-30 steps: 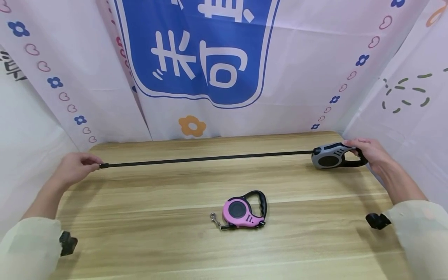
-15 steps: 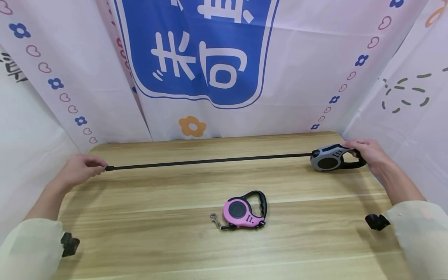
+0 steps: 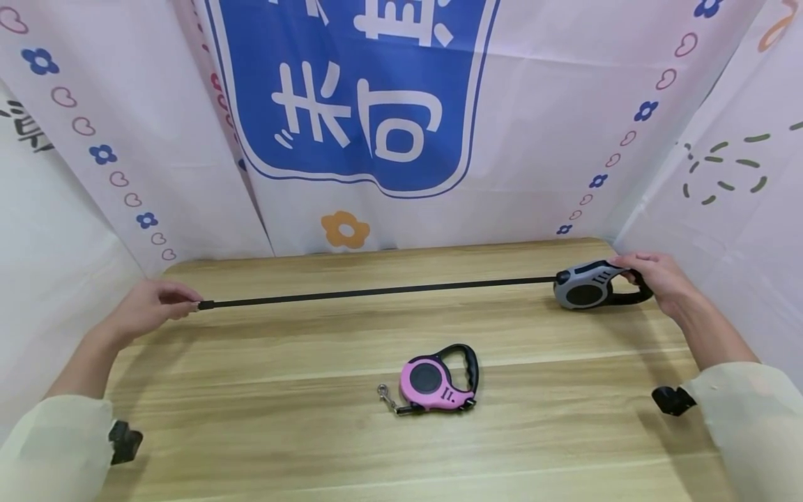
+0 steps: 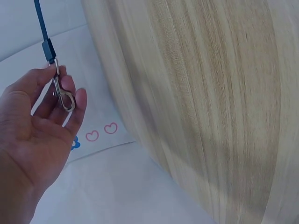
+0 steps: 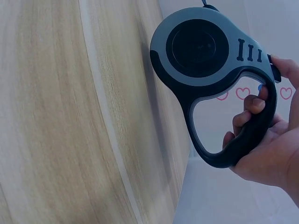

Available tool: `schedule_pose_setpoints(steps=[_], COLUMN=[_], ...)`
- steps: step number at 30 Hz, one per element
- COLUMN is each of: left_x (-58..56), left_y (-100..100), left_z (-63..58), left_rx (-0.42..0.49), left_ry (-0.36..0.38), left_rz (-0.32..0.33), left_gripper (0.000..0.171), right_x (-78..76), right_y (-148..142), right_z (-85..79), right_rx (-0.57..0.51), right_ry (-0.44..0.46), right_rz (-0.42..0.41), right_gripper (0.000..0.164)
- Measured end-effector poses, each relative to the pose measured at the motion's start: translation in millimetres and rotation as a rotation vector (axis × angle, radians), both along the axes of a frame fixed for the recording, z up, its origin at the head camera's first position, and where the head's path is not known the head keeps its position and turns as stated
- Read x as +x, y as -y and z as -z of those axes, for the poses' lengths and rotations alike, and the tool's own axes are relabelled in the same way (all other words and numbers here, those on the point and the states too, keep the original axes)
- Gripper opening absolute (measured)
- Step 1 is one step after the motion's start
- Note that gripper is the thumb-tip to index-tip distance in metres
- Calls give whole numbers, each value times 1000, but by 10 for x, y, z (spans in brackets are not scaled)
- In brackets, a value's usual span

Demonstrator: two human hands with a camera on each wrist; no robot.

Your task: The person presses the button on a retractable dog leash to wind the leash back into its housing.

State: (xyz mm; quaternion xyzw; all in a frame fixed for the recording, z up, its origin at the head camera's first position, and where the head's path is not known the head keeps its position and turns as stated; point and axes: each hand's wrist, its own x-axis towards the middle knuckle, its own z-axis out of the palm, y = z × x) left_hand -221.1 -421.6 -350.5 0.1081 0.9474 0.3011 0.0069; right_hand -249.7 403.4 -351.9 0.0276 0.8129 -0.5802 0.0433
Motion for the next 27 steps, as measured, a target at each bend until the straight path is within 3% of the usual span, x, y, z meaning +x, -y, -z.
schedule_pose_setpoints(steps=[13, 27], left_x=[15, 45], left_y=[-8, -9], left_z=[2, -32], left_rx=[45, 52], left_ry=[8, -16], left_rz=[74, 52], left_gripper=[20, 21], right_x=[-8, -7], right_y=[6, 12], right_z=[-9, -12], right_rx=[27, 27], right_ry=[-2, -5], right_rz=[4, 4], right_gripper=[39, 40])
